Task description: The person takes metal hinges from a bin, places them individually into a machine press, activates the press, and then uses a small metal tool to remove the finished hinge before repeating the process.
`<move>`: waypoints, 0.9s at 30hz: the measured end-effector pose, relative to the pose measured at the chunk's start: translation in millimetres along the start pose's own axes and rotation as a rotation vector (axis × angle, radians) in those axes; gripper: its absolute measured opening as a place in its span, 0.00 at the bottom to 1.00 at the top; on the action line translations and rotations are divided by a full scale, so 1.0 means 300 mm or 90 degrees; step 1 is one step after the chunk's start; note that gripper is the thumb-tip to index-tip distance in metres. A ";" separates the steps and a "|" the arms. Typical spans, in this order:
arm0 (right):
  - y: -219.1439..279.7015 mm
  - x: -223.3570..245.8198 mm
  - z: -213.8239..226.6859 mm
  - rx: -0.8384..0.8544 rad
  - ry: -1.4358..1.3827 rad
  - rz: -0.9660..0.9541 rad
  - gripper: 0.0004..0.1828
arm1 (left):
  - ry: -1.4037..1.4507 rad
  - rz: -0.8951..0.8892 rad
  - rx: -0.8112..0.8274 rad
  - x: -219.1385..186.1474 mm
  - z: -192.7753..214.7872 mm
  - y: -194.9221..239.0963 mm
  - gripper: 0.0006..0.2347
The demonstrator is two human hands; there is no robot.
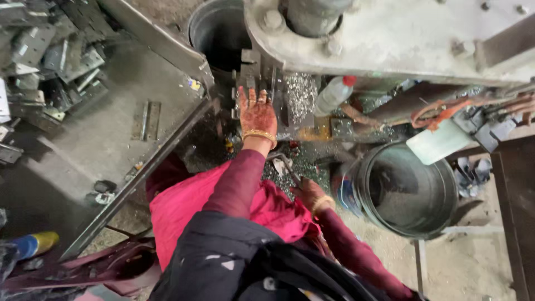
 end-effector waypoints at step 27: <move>0.055 0.229 0.322 0.013 -0.029 -0.022 0.23 | 0.354 0.153 -0.101 -0.114 0.022 0.078 0.13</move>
Point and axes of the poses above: each hand's wrist, its own y-axis away from the middle knuckle, its own z-axis out of the back of the hand, x = y × z, the point moved 8 cm from there along -y, towards the middle knuckle, and after that the axes turned 7 degrees about z, right-handed, at the moved point
